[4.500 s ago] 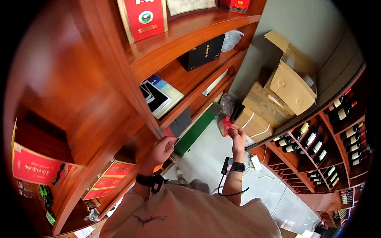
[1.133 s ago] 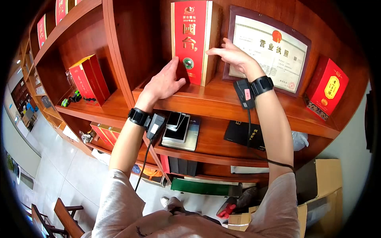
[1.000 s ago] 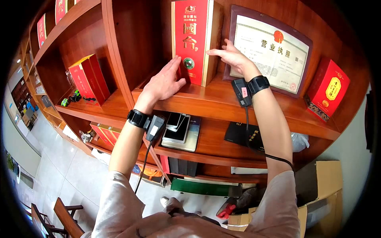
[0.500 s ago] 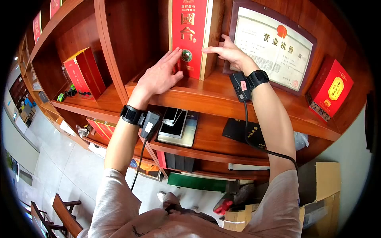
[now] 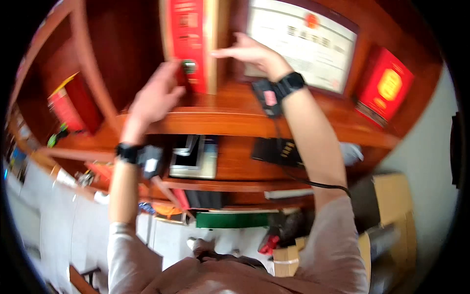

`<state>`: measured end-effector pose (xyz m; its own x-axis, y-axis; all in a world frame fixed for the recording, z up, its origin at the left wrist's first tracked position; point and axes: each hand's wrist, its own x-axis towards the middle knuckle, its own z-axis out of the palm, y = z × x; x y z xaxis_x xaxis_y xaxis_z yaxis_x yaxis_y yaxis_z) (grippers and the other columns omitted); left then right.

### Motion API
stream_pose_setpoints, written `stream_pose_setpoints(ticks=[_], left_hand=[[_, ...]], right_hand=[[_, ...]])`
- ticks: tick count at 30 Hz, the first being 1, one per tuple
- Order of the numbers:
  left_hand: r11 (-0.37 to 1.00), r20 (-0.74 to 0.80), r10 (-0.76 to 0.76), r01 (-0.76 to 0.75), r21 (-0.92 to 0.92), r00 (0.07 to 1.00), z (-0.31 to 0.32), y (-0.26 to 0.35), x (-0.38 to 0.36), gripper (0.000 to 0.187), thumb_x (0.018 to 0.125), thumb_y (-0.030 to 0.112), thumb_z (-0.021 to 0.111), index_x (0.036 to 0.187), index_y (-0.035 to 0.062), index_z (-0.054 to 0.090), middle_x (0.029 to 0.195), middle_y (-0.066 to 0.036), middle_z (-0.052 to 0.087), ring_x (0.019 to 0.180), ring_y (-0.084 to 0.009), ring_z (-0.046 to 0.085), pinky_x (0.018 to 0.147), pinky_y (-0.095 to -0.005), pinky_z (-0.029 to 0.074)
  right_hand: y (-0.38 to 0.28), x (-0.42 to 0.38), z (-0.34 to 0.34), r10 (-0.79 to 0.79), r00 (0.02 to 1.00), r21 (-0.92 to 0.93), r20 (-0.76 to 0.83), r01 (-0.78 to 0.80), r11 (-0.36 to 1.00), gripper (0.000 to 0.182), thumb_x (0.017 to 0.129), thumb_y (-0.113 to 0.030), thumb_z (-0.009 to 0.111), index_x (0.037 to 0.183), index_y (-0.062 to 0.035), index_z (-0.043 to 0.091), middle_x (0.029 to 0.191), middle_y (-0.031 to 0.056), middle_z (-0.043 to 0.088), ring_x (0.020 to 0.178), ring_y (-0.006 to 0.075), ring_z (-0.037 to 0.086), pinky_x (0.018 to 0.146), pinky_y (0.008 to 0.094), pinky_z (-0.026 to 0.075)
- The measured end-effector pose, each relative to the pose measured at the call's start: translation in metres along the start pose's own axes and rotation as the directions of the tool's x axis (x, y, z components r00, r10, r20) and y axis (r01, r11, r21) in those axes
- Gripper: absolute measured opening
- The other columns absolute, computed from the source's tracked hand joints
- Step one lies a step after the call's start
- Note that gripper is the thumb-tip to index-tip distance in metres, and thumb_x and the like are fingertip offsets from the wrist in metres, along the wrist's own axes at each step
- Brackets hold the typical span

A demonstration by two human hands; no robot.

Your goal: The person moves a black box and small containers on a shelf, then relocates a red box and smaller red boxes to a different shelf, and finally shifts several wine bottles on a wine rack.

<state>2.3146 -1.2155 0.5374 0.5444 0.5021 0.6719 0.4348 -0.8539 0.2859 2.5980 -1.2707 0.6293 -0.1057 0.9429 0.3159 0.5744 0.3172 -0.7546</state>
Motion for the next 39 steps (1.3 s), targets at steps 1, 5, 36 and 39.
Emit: stream_pose_setpoints(ticks=[1, 5, 36, 39], left_hand=[[0.999, -0.008, 0.030, -0.030, 0.044, 1.000, 0.000, 0.007, 0.000, 0.067, 0.097, 0.004, 0.060, 0.159, 0.0018, 0.036, 0.164, -0.021, 0.039, 0.154, -0.0310, 0.034, 0.127, -0.0368, 0.025], [0.965, -0.088, 0.017, 0.007, 0.261, 0.996, 0.002, 0.043, -0.015, 0.065, 0.099, 0.018, 0.056, 0.160, 0.0074, 0.037, 0.165, -0.012, 0.039, 0.154, -0.0288, 0.034, 0.124, -0.0395, 0.034], [0.843, -0.055, 0.281, -0.219, 0.492, 0.958, 0.073, 0.157, 0.004, 0.063, 0.101, 0.018, 0.050, 0.162, 0.0079, 0.034, 0.169, -0.008, 0.034, 0.158, -0.0286, 0.026, 0.128, -0.0455, 0.024], [0.842, -0.054, 0.288, -0.226, 0.490, 0.956, 0.073, 0.156, 0.004, 0.063, 0.101, 0.018, 0.050, 0.162, 0.0076, 0.035, 0.168, -0.009, 0.035, 0.158, -0.0287, 0.026, 0.128, -0.0455, 0.025]], right_hand=[[0.007, -0.001, -0.019, -0.085, 0.996, -0.106, -0.027, 0.082, 0.991, 0.143, 0.068, -0.055, 0.094, 0.160, 0.0150, 0.009, 0.161, 0.0409, 0.026, 0.153, 0.0427, 0.031, 0.125, 0.0465, 0.030], [-0.004, -0.024, -0.136, -0.284, 0.918, -0.384, -0.278, 0.164, 0.909, 0.106, 0.071, -0.052, 0.093, 0.144, 0.0114, 0.049, 0.119, 0.0259, 0.073, 0.110, 0.0340, 0.071, 0.100, 0.0369, 0.053], [0.198, -0.315, -0.387, 0.177, 0.003, 0.141, -0.984, -0.594, 0.792, 0.092, 0.095, -0.064, 0.055, 0.148, 0.0104, 0.048, 0.152, 0.0309, 0.050, 0.144, 0.0391, 0.048, 0.119, 0.0434, 0.037], [0.195, -0.302, -0.377, 0.069, -0.071, 0.099, -0.995, -0.641, 0.761, 0.089, 0.093, -0.062, 0.058, 0.143, 0.0108, 0.052, 0.148, 0.0325, 0.053, 0.142, 0.0430, 0.049, 0.118, 0.0463, 0.039]])
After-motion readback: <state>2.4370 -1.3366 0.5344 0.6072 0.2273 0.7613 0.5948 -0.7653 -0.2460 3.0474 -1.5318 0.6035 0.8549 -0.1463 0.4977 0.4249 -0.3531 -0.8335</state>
